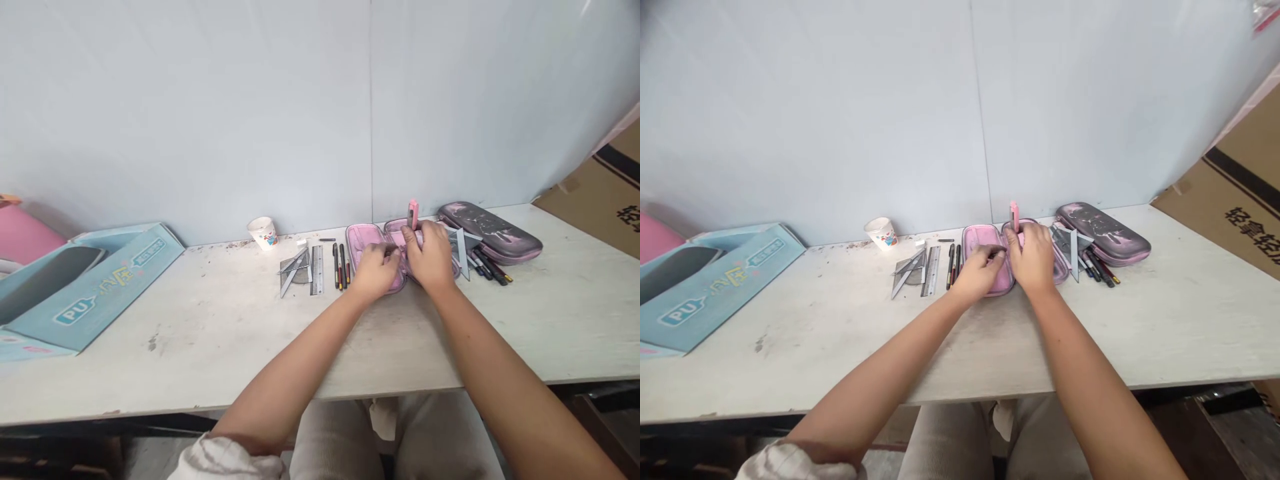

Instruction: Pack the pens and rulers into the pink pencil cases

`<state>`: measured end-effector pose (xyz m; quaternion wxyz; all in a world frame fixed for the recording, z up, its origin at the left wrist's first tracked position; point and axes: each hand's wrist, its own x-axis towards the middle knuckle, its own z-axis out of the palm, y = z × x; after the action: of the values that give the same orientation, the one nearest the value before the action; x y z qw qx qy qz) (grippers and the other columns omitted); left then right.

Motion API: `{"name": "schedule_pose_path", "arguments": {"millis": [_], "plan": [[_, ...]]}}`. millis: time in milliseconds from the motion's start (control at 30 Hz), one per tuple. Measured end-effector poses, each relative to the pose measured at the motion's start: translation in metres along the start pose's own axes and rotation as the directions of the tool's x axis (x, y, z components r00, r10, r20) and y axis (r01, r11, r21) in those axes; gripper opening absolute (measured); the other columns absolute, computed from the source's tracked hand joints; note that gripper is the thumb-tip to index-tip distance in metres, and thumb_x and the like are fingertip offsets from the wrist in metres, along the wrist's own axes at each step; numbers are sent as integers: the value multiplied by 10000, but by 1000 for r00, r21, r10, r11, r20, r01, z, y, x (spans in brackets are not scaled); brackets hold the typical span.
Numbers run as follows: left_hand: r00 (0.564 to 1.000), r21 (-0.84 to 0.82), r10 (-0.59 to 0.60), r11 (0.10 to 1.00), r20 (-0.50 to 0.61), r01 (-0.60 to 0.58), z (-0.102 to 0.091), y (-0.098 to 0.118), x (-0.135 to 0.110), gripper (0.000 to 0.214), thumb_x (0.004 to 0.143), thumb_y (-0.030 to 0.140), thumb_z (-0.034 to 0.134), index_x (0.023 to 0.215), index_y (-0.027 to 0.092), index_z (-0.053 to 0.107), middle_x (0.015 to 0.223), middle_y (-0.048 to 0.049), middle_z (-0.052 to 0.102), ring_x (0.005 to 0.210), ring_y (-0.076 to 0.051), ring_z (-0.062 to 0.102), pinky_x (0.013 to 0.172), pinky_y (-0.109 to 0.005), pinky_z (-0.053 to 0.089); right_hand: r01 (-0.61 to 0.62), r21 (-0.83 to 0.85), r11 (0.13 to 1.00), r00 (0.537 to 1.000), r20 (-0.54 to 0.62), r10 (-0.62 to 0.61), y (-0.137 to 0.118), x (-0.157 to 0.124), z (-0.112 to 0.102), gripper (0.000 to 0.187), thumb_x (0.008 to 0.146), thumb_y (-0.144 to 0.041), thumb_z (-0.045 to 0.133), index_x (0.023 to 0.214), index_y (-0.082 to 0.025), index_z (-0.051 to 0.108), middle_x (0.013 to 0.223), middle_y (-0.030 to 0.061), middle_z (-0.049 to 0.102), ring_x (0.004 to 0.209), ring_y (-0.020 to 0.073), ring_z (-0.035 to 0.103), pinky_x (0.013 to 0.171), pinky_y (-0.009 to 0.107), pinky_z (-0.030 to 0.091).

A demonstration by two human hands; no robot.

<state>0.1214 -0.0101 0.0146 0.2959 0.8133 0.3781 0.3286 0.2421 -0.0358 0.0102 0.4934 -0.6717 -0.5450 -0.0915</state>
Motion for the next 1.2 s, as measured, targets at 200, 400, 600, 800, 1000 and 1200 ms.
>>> {"name": "schedule_pose_path", "arguments": {"millis": [200,400,600,800,1000,1200], "plan": [[993,245,59,966,101,-82,11,-3,-1,288,823,311,469,1019,150,606,1034,-109,600,1071,-221,512,967,-372,370,-22,-471,882,985,143,101,34,-4,3,384,826,-386,431,880,-78,654,964,233,573,1011,354,436,878,527,286],[998,347,56,936,-9,-50,-22,-22,-1,231,826,269,453,951,165,617,978,-87,588,1003,-206,527,933,-372,396,9,-539,842,975,192,113,34,-10,9,352,797,-345,481,914,-66,661,980,233,568,1007,349,444,921,549,237],[992,445,-31,892,-121,82,-74,-73,-22,240,839,256,416,973,167,594,996,-83,572,1035,-218,506,939,-389,386,107,-482,869,971,239,13,15,-14,9,331,836,-358,418,911,-136,650,972,161,569,988,313,456,862,479,320],[994,547,11,836,-107,50,-84,-98,-42,322,860,238,371,1134,209,538,1103,-94,533,1058,-241,472,911,-416,381,357,-217,909,868,437,-236,-26,-34,19,325,847,-412,421,947,-172,616,981,116,555,987,265,453,841,391,366],[989,612,129,778,72,-146,-69,-95,-48,377,850,199,367,1195,255,505,1184,-75,514,1122,-248,418,968,-480,293,526,-146,838,726,590,-353,-42,-46,28,271,839,-354,454,1028,-229,603,1089,90,532,1071,268,415,883,411,345],[999,668,39,743,29,-49,-74,-97,-50,344,793,145,407,1091,160,578,1080,-134,535,1070,-283,439,976,-519,250,529,-188,827,732,594,-333,-39,-39,27,249,838,-341,448,917,-203,639,1089,102,541,1079,267,420,881,401,345]]}}
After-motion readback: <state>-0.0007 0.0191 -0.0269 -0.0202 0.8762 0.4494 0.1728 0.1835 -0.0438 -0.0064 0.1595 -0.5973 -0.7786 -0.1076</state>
